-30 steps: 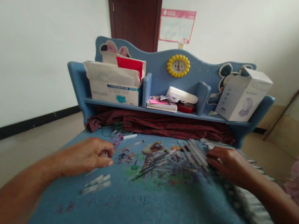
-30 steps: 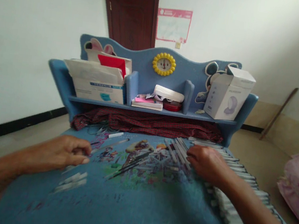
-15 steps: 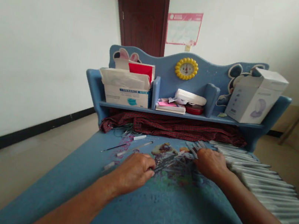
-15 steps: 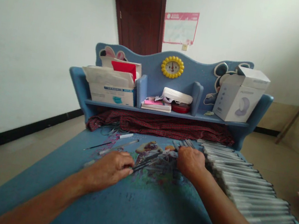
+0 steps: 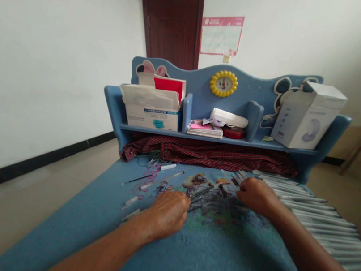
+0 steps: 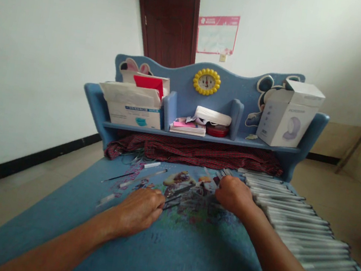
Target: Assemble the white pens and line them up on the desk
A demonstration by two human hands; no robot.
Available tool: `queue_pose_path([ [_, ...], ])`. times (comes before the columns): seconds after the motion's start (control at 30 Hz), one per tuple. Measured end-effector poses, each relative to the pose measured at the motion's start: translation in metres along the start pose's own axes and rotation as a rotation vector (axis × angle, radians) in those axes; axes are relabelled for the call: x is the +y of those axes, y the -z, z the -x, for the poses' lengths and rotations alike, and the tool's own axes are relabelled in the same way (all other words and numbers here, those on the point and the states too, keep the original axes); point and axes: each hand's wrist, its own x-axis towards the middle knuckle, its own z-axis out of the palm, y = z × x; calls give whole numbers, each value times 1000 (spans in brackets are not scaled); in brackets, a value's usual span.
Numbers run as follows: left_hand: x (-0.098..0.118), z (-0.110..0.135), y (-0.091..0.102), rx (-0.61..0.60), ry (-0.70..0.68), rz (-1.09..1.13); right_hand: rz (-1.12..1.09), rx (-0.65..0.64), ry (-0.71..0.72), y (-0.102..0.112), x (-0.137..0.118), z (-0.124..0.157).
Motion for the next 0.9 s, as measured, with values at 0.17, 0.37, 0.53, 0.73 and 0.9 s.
queue_pose_path([
  [0.17, -5, 1, 8, 77, 104, 424, -358, -105, 110, 0, -7, 13],
  [0.37, -3, 7, 22, 47, 212, 1139, -1359, -201, 188, -8, -23, 22],
  [0.53, 0, 9, 18, 36, 200, 1475, -1668, -157, 208, -12, -36, 29],
  [0.73, 3, 10, 19, 39, 181, 1677, -1777, -321, 263, -24, -58, 49],
  [0.9, 4, 12, 21, 157, 163, 1695, -1783, -363, 254, -31, -67, 58],
])
